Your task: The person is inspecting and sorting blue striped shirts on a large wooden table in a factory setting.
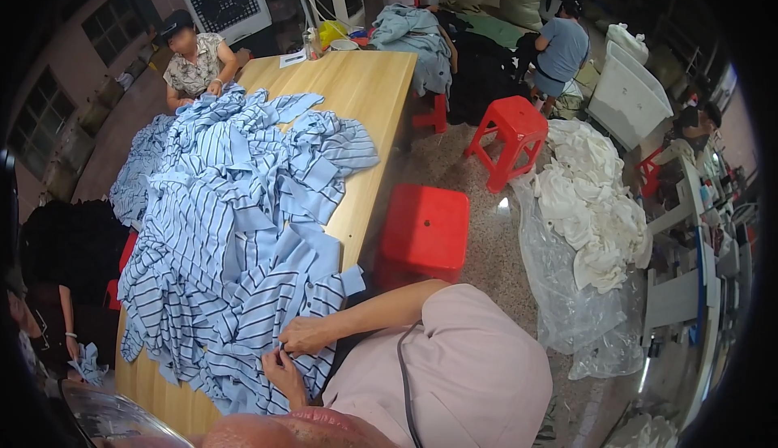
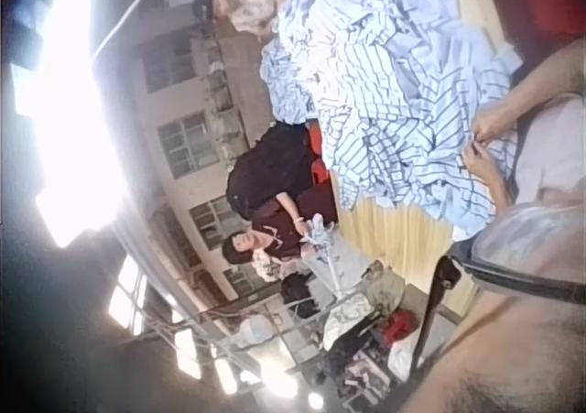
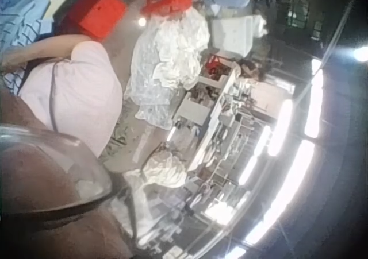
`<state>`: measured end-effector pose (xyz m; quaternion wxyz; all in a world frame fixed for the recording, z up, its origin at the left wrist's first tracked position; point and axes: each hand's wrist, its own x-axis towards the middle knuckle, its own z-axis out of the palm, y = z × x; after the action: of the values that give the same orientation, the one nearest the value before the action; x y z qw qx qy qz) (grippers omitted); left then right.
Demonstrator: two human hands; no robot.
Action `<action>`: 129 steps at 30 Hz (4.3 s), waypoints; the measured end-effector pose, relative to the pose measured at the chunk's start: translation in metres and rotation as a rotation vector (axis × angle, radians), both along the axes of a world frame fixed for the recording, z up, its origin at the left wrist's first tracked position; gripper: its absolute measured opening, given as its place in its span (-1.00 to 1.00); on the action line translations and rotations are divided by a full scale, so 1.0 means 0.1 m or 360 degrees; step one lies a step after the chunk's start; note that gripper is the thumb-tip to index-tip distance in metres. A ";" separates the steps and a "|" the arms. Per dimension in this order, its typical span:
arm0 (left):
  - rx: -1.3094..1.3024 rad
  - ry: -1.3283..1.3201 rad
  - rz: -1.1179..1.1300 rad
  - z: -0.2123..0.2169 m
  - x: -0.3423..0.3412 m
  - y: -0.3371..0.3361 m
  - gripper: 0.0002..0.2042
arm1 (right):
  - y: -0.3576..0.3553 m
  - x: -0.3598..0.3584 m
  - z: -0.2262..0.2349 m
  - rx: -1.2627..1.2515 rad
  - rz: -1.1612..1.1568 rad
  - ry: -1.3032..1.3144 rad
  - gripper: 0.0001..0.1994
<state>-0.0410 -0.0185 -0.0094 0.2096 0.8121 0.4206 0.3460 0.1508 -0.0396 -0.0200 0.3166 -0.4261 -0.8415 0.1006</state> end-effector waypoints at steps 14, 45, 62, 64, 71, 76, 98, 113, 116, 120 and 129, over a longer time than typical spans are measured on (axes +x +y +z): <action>-0.0233 -0.0253 0.0146 0.05 -0.03 -0.12 -0.89 | -0.11 -0.03 0.06 0.0410 -0.0100 -0.0047 -0.88; -0.0439 0.0156 -0.0463 0.27 -0.25 0.09 -0.92 | -0.20 -0.01 0.11 0.0766 0.0054 0.0064 -0.85; -0.0383 0.0055 -0.0447 0.36 -0.22 0.01 -0.88 | -0.13 0.06 -0.05 0.0334 0.0200 0.0280 -0.81; -0.0407 -0.0049 -0.0370 0.32 -0.13 -0.01 -0.89 | -0.14 0.14 -0.02 0.0293 0.0180 0.0327 -0.80; -0.0434 -0.0196 -0.0232 0.17 -0.22 -0.09 -0.87 | -0.13 0.07 0.08 -0.0167 0.0053 0.0536 -0.74; -0.0449 -0.0142 -0.0178 0.16 -0.27 -0.10 -0.87 | -0.09 0.06 0.02 -0.0042 0.0075 0.0432 -0.77; 0.0046 -0.0028 0.0110 -0.01 -0.01 -0.30 -0.86 | -0.17 -0.11 0.22 0.0255 -0.0163 0.0250 -0.89; 0.0167 0.0715 -0.0029 0.45 0.27 -0.18 -0.90 | -0.30 0.22 0.05 0.0272 -0.0256 0.0026 -0.88; 0.0180 0.0600 -0.0061 0.38 0.39 -0.17 -0.86 | -0.33 0.25 0.09 0.0213 -0.0278 -0.0155 -0.87; 0.0081 0.0368 -0.0069 0.18 0.43 -0.13 -0.85 | -0.47 0.11 0.13 0.0370 -0.0407 -0.0365 -0.89; -0.0004 0.0106 -0.0158 0.05 0.36 -0.06 -0.92 | -0.44 0.16 0.10 0.0344 -0.0508 -0.0183 -0.90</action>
<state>-0.0050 -0.0242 -0.0042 0.2132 0.8428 0.3869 0.3074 0.1664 -0.0838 -0.0104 0.3238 -0.5226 -0.7859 -0.0663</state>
